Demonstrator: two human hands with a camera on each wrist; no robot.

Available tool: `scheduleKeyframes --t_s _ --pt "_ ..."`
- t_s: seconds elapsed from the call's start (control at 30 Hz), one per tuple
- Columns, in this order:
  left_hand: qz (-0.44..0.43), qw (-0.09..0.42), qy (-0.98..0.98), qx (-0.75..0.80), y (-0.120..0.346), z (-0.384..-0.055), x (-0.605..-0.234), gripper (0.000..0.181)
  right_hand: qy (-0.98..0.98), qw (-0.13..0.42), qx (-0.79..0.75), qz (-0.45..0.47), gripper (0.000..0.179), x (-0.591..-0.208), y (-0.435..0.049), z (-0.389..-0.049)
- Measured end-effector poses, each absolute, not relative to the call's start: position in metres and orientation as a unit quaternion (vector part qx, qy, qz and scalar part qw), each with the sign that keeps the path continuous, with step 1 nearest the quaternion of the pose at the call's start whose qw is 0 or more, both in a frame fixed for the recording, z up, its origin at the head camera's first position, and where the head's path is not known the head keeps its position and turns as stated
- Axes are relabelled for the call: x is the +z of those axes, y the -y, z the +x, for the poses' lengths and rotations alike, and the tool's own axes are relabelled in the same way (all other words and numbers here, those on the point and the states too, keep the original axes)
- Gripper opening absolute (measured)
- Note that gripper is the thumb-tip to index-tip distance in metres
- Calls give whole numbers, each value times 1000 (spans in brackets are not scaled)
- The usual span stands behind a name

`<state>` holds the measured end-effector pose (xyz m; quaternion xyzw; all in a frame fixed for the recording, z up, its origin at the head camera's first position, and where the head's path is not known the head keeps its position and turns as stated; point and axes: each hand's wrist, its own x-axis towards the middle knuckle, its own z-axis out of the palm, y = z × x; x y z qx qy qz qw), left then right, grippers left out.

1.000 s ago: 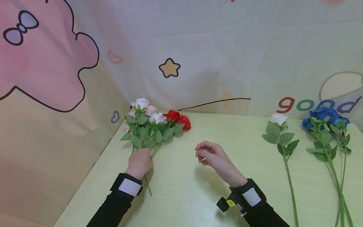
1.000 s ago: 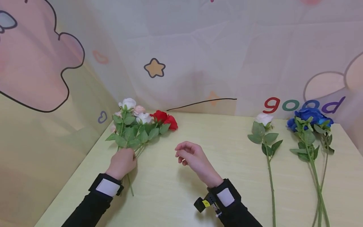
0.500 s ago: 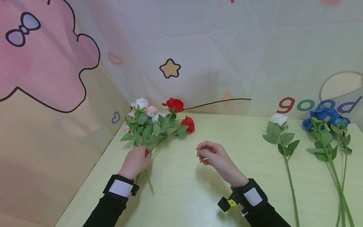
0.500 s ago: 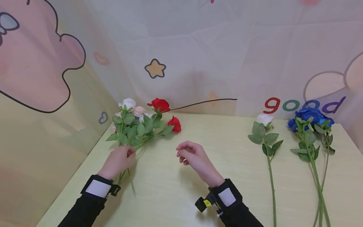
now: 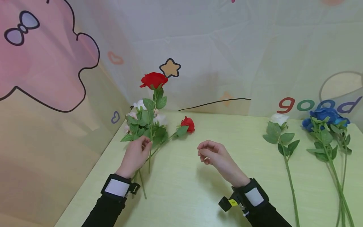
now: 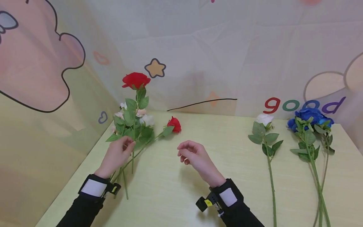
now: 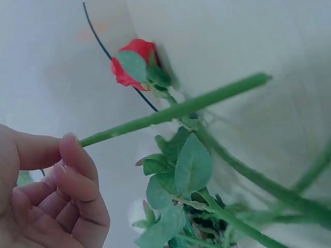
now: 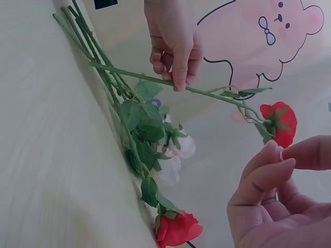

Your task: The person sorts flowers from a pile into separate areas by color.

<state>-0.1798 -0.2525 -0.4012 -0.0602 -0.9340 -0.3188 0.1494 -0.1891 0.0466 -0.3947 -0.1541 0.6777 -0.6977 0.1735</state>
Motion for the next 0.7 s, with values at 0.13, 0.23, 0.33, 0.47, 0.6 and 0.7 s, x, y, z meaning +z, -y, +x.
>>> scheduleKeyframes --t_s 0.13,0.23,0.33,0.47,0.6,0.7 --pt "-64 156 925 -340 245 -181 -399 11 -679 174 -697 -150 20 -394 -50 -189" --pt "-67 152 919 -358 238 -182 -398 12 -680 171 -698 -145 21 -393 -55 -189" --pt "-68 143 912 -379 229 -185 -397 12 -683 165 -697 -140 22 -393 -62 -189" --pt "-66 120 901 -413 212 -189 -396 12 -689 157 -696 -131 23 -393 -75 -189" --pt "-72 97 884 -451 192 -192 -396 11 -697 151 -689 -125 24 -395 -88 -190" --pt "-82 86 872 -474 178 -193 -395 12 -706 147 -682 -120 25 -397 -97 -190"
